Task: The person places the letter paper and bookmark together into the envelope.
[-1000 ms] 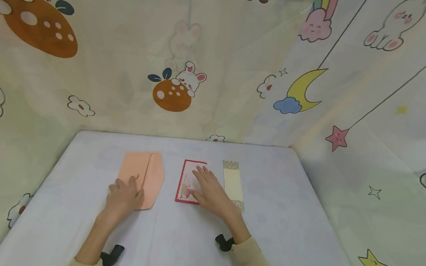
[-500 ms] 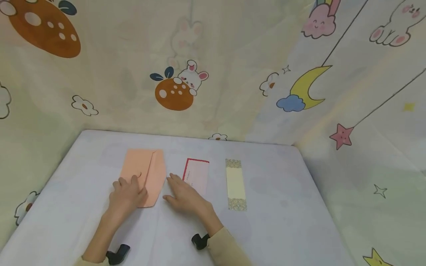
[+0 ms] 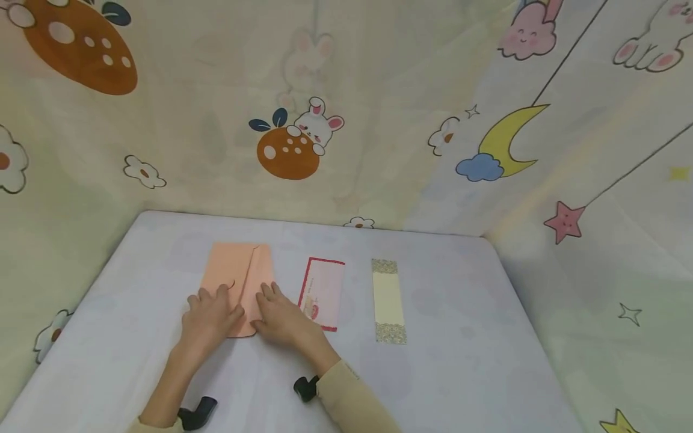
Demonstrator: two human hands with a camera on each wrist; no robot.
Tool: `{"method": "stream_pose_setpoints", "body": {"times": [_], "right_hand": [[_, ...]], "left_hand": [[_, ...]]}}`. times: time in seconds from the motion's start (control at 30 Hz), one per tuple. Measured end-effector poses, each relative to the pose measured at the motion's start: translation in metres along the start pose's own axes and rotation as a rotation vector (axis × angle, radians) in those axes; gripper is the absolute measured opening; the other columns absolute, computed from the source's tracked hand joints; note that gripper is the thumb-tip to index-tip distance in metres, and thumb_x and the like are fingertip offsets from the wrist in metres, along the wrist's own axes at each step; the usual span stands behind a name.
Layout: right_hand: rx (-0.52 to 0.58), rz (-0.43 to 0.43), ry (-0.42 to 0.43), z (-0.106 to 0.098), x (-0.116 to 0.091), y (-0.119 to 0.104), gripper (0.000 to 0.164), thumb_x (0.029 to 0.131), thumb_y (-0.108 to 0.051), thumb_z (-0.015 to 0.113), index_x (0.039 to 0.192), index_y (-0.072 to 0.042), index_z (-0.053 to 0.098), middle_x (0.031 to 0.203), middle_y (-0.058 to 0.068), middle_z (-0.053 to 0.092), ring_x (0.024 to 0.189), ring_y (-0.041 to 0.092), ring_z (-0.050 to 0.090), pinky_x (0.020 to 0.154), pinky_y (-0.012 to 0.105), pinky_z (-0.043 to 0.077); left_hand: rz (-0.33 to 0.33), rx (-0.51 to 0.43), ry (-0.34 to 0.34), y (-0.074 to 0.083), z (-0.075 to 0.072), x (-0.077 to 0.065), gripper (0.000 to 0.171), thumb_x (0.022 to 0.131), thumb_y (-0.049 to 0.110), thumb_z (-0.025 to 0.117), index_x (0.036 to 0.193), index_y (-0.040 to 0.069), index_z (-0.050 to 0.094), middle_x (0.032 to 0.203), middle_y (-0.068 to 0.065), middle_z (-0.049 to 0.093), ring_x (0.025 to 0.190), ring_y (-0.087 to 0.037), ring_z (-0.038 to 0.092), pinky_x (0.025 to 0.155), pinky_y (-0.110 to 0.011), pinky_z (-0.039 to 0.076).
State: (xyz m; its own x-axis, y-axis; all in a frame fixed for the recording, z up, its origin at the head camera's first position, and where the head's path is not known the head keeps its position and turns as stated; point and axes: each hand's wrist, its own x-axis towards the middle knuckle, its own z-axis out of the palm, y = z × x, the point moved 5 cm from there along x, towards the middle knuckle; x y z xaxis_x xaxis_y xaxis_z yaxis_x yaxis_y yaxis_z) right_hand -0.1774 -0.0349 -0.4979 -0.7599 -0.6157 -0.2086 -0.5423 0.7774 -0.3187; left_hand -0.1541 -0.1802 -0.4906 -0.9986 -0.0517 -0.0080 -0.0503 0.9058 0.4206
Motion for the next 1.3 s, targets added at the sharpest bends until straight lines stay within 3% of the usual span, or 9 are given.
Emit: {"method": "stream_pose_setpoints", "body": {"times": [0.17,0.27,0.43,0.73,0.87,1.07,1.3], "right_hand": [[-0.068,0.006,-0.001,0.003,0.001,-0.003,0.062,0.104,-0.036,0.06,0.158,-0.012,0.04,0.169,0.011,0.028,0.157,0.029,0.024,0.122,0.031,0.028],[-0.105,0.003,0.0,0.002,0.001,-0.005,0.061,0.104,-0.037,0.059,0.158,-0.015,0.041,0.168,0.01,0.029,0.157,0.029,0.026,0.122,0.031,0.029],[-0.13,-0.001,-0.001,0.003,0.002,-0.005,0.06,0.104,-0.039,0.059,0.156,-0.015,0.044,0.168,0.01,0.03,0.156,0.028,0.027,0.121,0.031,0.03],[-0.135,-0.021,-0.013,0.001,0.002,-0.004,0.059,0.103,-0.041,0.06,0.155,-0.016,0.046,0.168,0.009,0.031,0.156,0.028,0.029,0.118,0.033,0.036],[-0.123,-0.02,-0.017,0.0,0.002,-0.004,0.059,0.103,-0.04,0.06,0.156,-0.016,0.045,0.168,0.01,0.03,0.156,0.028,0.027,0.119,0.033,0.035],[-0.124,-0.032,-0.03,0.002,0.004,-0.003,0.057,0.105,-0.04,0.057,0.155,-0.015,0.045,0.168,0.011,0.029,0.156,0.029,0.027,0.12,0.033,0.033],[-0.061,-0.023,-0.023,0.0,0.0,0.0,0.054,0.104,-0.04,0.059,0.152,-0.016,0.05,0.168,0.007,0.031,0.157,0.025,0.027,0.121,0.032,0.031]], "left_hand": [[0.029,-0.036,-0.012,0.0,0.0,-0.003,0.056,0.1,0.024,0.061,0.151,0.007,0.044,0.098,-0.037,0.05,0.083,-0.051,0.051,0.052,-0.047,0.045],[0.065,-0.04,-0.007,0.002,-0.001,-0.007,0.051,0.103,0.023,0.058,0.152,0.018,0.046,0.098,-0.032,0.048,0.078,-0.043,0.048,0.052,-0.042,0.043],[0.101,-0.002,-0.003,0.004,-0.003,-0.01,0.036,0.104,0.022,0.058,0.139,0.017,0.059,0.096,-0.029,0.045,0.073,-0.039,0.045,0.05,-0.04,0.041],[0.232,0.079,0.034,0.0,-0.008,-0.013,0.024,0.101,0.02,0.065,0.125,0.019,0.063,0.097,-0.02,0.045,0.063,-0.031,0.044,0.045,-0.036,0.04],[0.246,0.048,-0.049,-0.005,-0.011,-0.012,0.036,0.097,0.033,0.072,0.128,0.019,0.061,0.106,-0.021,0.047,0.068,-0.033,0.046,0.049,-0.038,0.042],[0.223,-0.011,-0.173,-0.011,-0.014,-0.005,0.071,0.073,0.043,0.089,0.132,0.019,0.057,0.122,-0.028,0.05,0.081,-0.042,0.051,0.057,-0.045,0.045],[0.198,-0.017,-0.215,-0.012,-0.013,0.0,0.076,0.068,0.042,0.092,0.131,0.017,0.057,0.124,-0.032,0.05,0.085,-0.048,0.052,0.062,-0.053,0.047]]}}
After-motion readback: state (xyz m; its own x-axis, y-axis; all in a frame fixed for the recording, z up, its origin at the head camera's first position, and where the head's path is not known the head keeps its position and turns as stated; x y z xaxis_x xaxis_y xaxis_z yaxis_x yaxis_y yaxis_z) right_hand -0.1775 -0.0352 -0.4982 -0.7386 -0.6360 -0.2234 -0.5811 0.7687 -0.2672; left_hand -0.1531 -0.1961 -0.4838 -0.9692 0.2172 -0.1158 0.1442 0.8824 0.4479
